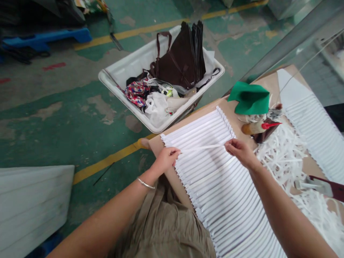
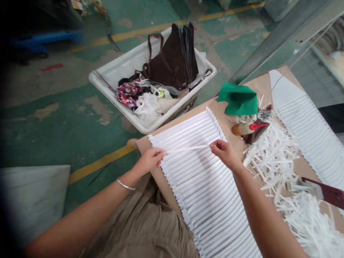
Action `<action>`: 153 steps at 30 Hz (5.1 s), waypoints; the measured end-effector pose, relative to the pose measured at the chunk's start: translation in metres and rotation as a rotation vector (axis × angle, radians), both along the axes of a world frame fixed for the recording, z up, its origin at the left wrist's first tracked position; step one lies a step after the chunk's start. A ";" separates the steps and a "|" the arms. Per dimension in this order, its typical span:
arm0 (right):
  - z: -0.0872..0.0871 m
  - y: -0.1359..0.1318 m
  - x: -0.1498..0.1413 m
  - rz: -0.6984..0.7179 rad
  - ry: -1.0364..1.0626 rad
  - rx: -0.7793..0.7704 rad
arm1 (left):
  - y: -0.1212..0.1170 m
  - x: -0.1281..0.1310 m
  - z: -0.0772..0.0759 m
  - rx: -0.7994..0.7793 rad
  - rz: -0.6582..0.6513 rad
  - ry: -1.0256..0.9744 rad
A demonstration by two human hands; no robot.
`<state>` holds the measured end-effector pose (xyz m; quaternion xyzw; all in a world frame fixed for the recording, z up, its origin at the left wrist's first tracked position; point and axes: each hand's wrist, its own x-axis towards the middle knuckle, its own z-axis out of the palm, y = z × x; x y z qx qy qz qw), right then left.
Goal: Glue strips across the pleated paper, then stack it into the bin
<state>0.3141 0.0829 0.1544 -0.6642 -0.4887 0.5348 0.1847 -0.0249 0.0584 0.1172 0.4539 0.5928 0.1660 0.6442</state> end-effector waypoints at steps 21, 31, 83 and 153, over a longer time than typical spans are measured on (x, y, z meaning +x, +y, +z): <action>-0.116 0.148 0.010 -0.063 -0.375 0.192 | 0.040 -0.010 -0.061 0.117 0.238 0.620; -0.136 0.152 0.009 -0.027 -0.527 0.313 | 0.043 -0.008 -0.054 0.202 0.176 0.716; -0.066 -0.121 0.138 -0.429 -1.043 -0.157 | -0.010 0.004 -0.021 0.153 0.090 0.226; -0.127 0.178 -0.010 0.033 -0.700 0.235 | 0.050 -0.019 -0.069 0.156 0.260 0.591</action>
